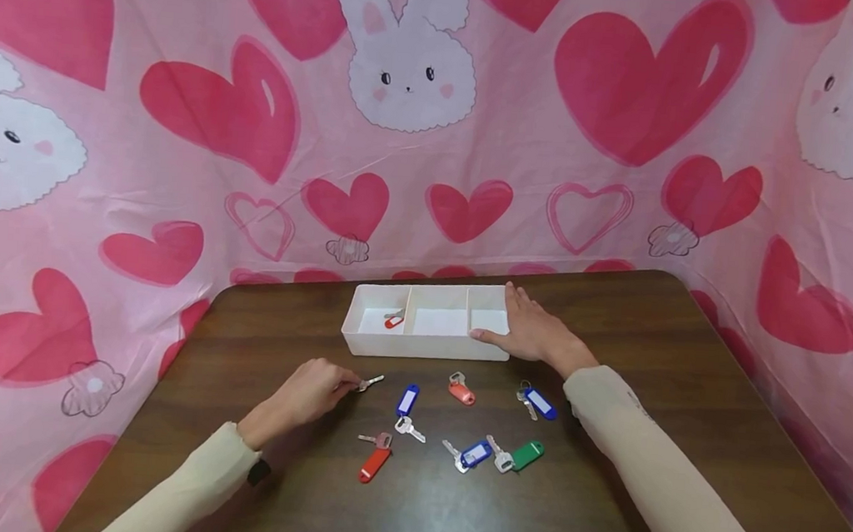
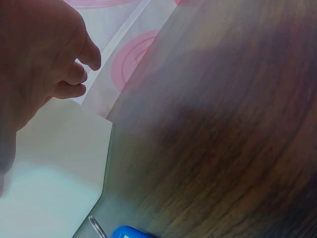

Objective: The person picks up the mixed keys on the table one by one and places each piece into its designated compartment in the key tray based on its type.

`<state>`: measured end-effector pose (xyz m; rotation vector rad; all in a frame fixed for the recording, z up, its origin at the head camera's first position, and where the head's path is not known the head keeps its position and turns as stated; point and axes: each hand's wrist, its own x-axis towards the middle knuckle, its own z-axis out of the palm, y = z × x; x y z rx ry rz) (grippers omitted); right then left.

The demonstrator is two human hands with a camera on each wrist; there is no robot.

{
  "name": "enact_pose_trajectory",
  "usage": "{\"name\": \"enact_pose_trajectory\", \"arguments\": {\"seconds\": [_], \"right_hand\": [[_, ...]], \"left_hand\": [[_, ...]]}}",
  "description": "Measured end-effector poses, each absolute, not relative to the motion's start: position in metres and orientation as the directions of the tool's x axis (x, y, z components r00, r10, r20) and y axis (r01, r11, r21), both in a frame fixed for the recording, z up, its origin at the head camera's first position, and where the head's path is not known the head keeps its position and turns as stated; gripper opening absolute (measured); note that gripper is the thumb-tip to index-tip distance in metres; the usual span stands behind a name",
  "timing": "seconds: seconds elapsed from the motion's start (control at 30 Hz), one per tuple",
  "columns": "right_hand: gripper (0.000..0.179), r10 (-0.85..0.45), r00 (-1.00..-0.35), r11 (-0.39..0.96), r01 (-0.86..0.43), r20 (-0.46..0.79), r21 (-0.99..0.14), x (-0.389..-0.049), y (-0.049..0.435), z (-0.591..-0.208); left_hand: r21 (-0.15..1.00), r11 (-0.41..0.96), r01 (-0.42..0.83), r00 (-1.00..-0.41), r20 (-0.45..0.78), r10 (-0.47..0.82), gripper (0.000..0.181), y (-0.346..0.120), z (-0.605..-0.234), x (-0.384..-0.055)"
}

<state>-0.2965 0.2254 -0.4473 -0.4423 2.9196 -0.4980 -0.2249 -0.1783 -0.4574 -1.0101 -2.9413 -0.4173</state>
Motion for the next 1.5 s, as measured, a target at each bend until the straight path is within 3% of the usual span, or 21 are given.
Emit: {"name": "enact_pose_trajectory", "arguments": {"seconds": [0.4, 0.7, 1.5], "right_hand": [[0.130, -0.307, -0.948, 0.898, -0.259, -0.085, -0.356, -0.295, 0.228, -0.447], [0.131, -0.308, -0.947, 0.898, -0.260, -0.085, -0.356, -0.296, 0.228, -0.445], [0.130, -0.304, -0.948, 0.898, -0.252, -0.096, -0.361, -0.295, 0.225, -0.448]], "left_hand": [[0.232, 0.768, 0.597, -0.801, 0.113, 0.589, 0.013, -0.181, -0.454, -0.224], [0.283, 0.767, 0.576, -0.816, 0.144, 0.560, 0.012, -0.180, -0.448, -0.223], [0.290, 0.772, 0.565, -0.820, 0.298, 0.489, 0.012, -0.180, -0.438, -0.221]]}}
